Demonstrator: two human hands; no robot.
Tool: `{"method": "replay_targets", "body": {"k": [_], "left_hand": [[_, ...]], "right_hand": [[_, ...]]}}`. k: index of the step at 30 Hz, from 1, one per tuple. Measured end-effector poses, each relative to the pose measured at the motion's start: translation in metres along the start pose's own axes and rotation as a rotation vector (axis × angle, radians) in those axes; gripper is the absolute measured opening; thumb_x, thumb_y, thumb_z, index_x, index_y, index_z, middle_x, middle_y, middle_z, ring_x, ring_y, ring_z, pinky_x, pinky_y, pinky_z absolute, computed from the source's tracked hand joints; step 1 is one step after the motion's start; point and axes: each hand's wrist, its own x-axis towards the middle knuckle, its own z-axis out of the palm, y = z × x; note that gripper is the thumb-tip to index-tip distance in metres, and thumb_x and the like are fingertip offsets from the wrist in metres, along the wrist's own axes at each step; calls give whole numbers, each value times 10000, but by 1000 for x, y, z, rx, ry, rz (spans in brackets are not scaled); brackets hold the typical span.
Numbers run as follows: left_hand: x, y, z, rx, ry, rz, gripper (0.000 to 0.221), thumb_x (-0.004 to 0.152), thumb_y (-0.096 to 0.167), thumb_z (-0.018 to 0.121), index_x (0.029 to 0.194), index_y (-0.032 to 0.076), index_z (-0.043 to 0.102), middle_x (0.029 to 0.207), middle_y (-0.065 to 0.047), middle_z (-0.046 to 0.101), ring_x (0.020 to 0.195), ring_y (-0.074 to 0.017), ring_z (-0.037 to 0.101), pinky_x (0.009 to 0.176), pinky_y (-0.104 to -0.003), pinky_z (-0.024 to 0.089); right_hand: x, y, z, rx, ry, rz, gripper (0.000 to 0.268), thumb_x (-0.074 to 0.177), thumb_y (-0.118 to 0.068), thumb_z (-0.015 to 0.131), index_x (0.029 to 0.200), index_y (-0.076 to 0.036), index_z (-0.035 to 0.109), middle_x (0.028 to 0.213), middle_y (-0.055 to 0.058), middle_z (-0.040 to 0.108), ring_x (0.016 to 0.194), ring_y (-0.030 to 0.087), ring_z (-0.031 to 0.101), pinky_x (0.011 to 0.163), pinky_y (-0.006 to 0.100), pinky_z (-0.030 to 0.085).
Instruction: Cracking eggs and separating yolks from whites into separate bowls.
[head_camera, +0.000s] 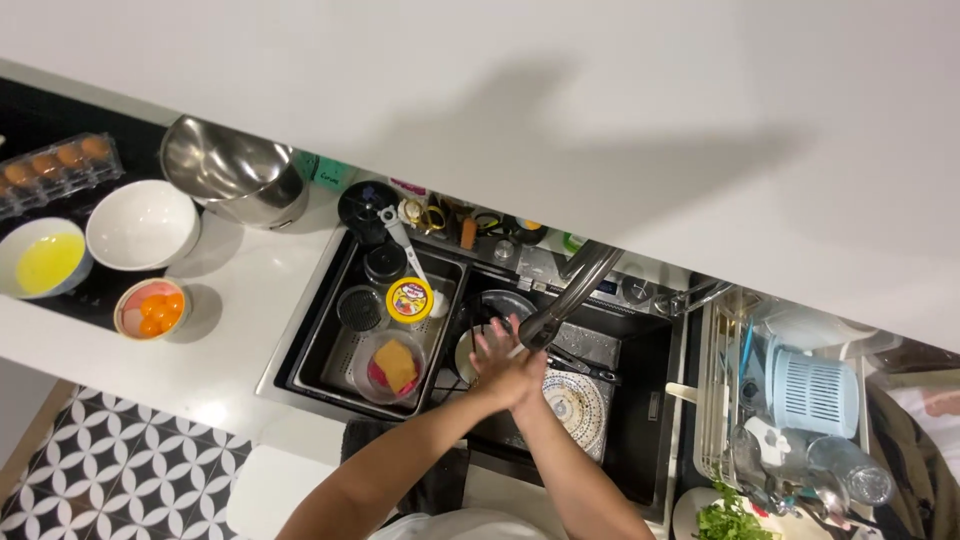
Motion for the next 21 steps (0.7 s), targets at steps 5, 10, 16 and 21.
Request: {"method": "replay_targets", "body": {"k": [5,10,16,21], "left_hand": [[93,-76,61,58,45,179,575,969,510,335,1446,245,512,1592,-112,486,1468,-392,447,1173,-613,357],[108,-82,102,-381,64,35,539,967,486,383,1363,178,580,1451,-129,571,1338,-365,532,1091,-549,417],[109,-83,123,-1139,118,-267,513,965,440,463,1220,58,692,1209,-163,714,1114,-325,680,949,-446,524],[55,-53,75,-1371,158,-416,458,980,414,525,1200,49,691,1148,-148,737,1058,-276,702,921,-399,540]], "right_hand": [[20,3,-17,53,-36,51,396,926,-537,548,995,-163,658,1013,85,676,970,354,625,874,630,500],[61,0,-58,40,56,34,411,898,-573,642,784,-180,599,761,67,615,728,340,599,678,558,518],[113,17,-124,-288,340,-205,349,895,-484,698,906,-137,669,821,45,636,794,271,601,717,439,503],[92,15,-110,-1042,603,-552,472,857,-508,695,953,-47,704,841,74,694,812,269,640,751,432,499]]}}
